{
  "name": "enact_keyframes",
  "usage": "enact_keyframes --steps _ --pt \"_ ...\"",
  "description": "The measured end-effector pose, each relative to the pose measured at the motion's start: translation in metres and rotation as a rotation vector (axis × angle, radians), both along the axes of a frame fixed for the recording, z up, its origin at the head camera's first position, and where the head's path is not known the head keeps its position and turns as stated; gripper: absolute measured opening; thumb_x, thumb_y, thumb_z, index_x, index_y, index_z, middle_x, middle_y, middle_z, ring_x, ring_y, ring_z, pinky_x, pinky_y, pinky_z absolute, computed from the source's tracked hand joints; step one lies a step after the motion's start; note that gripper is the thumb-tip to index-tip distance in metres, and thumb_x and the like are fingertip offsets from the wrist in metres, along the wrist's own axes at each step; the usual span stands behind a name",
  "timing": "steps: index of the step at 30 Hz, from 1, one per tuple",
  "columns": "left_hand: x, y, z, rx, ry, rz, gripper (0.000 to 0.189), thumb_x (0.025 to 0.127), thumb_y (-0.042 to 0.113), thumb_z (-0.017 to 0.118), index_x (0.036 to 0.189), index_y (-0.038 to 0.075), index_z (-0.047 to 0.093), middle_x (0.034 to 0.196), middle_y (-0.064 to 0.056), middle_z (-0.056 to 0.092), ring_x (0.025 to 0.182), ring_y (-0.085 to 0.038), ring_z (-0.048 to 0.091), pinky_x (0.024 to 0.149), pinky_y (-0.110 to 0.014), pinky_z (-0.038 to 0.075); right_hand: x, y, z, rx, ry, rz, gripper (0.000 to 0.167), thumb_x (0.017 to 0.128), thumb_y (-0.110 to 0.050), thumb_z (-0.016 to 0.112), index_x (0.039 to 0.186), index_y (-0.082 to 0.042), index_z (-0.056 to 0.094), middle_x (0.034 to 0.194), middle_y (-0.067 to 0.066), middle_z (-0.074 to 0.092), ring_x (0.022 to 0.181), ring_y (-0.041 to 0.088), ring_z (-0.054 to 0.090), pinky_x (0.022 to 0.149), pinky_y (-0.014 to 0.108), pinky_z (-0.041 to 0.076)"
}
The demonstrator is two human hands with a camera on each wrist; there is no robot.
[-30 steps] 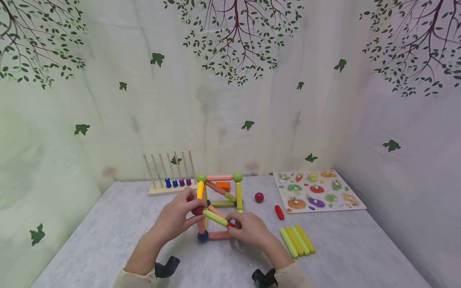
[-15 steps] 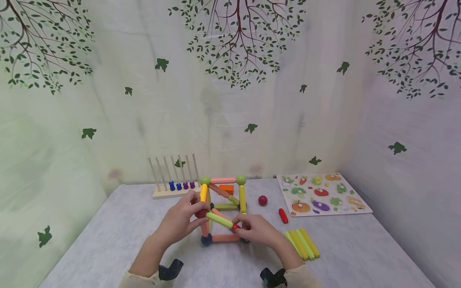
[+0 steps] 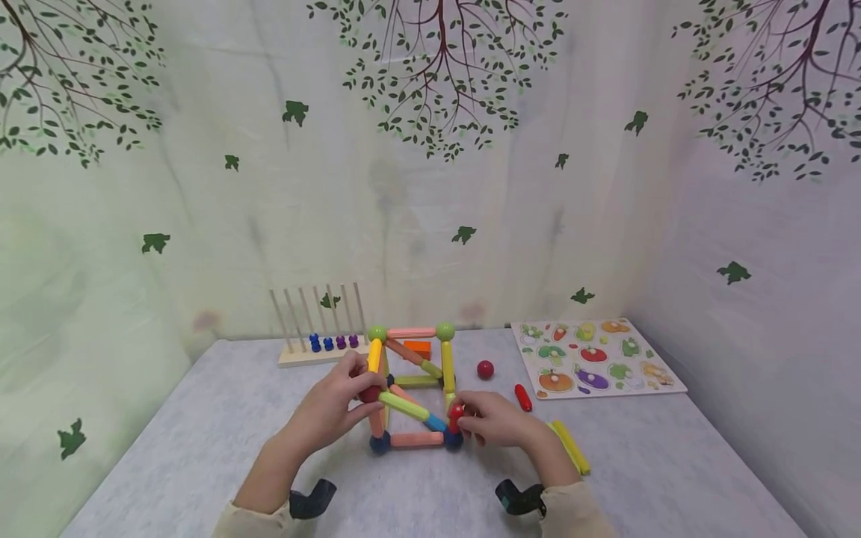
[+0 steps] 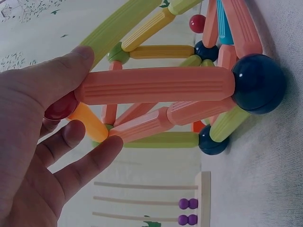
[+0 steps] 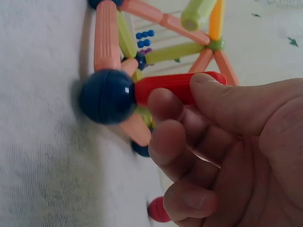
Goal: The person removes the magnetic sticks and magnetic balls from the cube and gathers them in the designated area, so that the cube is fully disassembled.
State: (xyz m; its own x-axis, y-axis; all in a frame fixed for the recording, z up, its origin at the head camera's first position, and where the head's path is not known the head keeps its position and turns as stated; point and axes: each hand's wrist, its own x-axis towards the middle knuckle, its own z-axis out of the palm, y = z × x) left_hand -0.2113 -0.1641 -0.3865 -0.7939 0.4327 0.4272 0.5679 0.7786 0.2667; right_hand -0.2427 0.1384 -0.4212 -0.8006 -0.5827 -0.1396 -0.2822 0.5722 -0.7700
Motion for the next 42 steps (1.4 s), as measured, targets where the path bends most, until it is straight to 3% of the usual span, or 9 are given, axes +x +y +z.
enact_keyframes --steps 7,11,14,17,21,25,35,38,42 --pt "0.0 0.0 0.001 -0.007 -0.011 0.007 0.028 0.083 0.026 0.082 0.107 0.028 0.069 0.106 0.003 0.046 0.095 -0.01 0.052 0.076 -0.024 0.052 -0.006 0.01 -0.006 -0.051 -0.067 0.005 0.016 0.104 -0.021 0.054 0.116 -0.014 0.061 0.085 0.003 0.066 0.07 0.017 0.06 0.066 0.029 0.05" --pt "0.001 0.0 0.002 -0.001 -0.012 0.007 0.028 0.082 0.026 0.083 0.107 0.029 0.069 0.106 0.003 0.046 0.096 -0.01 0.052 0.077 -0.025 0.053 -0.009 0.019 -0.01 -0.054 -0.117 -0.043 0.021 0.103 -0.027 0.055 0.117 -0.011 0.061 0.086 0.006 0.067 0.068 0.018 0.058 0.059 0.026 0.044" --pt "0.001 0.0 0.002 -0.005 -0.006 0.0 0.028 0.082 0.026 0.083 0.106 0.03 0.068 0.106 0.004 0.046 0.095 -0.01 0.052 0.076 -0.024 0.053 -0.013 0.026 -0.009 -0.042 -0.065 -0.139 0.024 0.101 -0.03 0.058 0.113 -0.01 0.062 0.09 0.007 0.067 0.068 0.02 0.058 0.06 0.026 0.043" --pt "0.0 -0.002 0.002 -0.001 0.001 0.002 0.029 0.082 0.025 0.083 0.106 0.031 0.068 0.106 0.005 0.046 0.094 -0.009 0.052 0.075 -0.024 0.052 -0.017 0.029 -0.007 0.014 0.062 -0.294 0.022 0.098 -0.034 0.063 0.104 -0.013 0.066 0.091 0.005 0.066 0.075 0.02 0.058 0.066 0.028 0.045" --pt "0.0 -0.004 0.003 0.002 0.001 0.012 0.028 0.083 0.025 0.082 0.107 0.031 0.068 0.107 0.005 0.045 0.094 -0.009 0.053 0.075 -0.024 0.052 -0.026 0.031 -0.008 0.207 0.188 -0.469 0.021 0.093 -0.038 0.069 0.096 -0.017 0.068 0.083 0.001 0.064 0.075 0.018 0.055 0.066 0.029 0.045" --pt "0.0 -0.005 0.002 -0.017 0.005 0.005 0.028 0.083 0.026 0.082 0.107 0.03 0.067 0.107 0.003 0.046 0.094 -0.01 0.053 0.074 -0.024 0.052 -0.03 0.037 -0.015 0.355 0.207 -0.536 0.026 0.091 -0.038 0.072 0.099 -0.014 0.068 0.081 0.001 0.063 0.073 0.018 0.055 0.065 0.03 0.046" --pt "0.0 -0.003 0.0 -0.013 0.019 -0.019 0.029 0.084 0.026 0.082 0.108 0.029 0.067 0.107 0.002 0.046 0.092 -0.01 0.054 0.073 -0.024 0.051 -0.034 0.046 -0.023 0.375 0.204 -0.569 0.041 0.089 -0.026 0.075 0.124 -0.015 0.059 0.097 0.007 0.063 0.08 0.022 0.055 0.066 0.032 0.048" --pt "-0.001 -0.002 0.0 -0.012 0.017 -0.02 0.028 0.084 0.026 0.082 0.108 0.029 0.067 0.107 0.002 0.047 0.092 -0.011 0.054 0.073 -0.024 0.051 -0.034 0.046 -0.027 0.413 0.276 -0.501 0.042 0.088 -0.026 0.077 0.128 -0.024 0.062 0.102 0.006 0.059 0.083 0.021 0.053 0.069 0.034 0.048" --pt "-0.002 -0.001 -0.001 -0.014 0.004 -0.026 0.029 0.083 0.026 0.082 0.108 0.027 0.068 0.108 0.002 0.046 0.093 -0.011 0.054 0.074 -0.025 0.052 -0.034 0.046 -0.034 0.415 0.349 -0.398 0.031 0.087 -0.022 0.077 0.115 -0.033 0.072 0.103 0.001 0.054 0.086 0.018 0.05 0.075 0.032 0.046"
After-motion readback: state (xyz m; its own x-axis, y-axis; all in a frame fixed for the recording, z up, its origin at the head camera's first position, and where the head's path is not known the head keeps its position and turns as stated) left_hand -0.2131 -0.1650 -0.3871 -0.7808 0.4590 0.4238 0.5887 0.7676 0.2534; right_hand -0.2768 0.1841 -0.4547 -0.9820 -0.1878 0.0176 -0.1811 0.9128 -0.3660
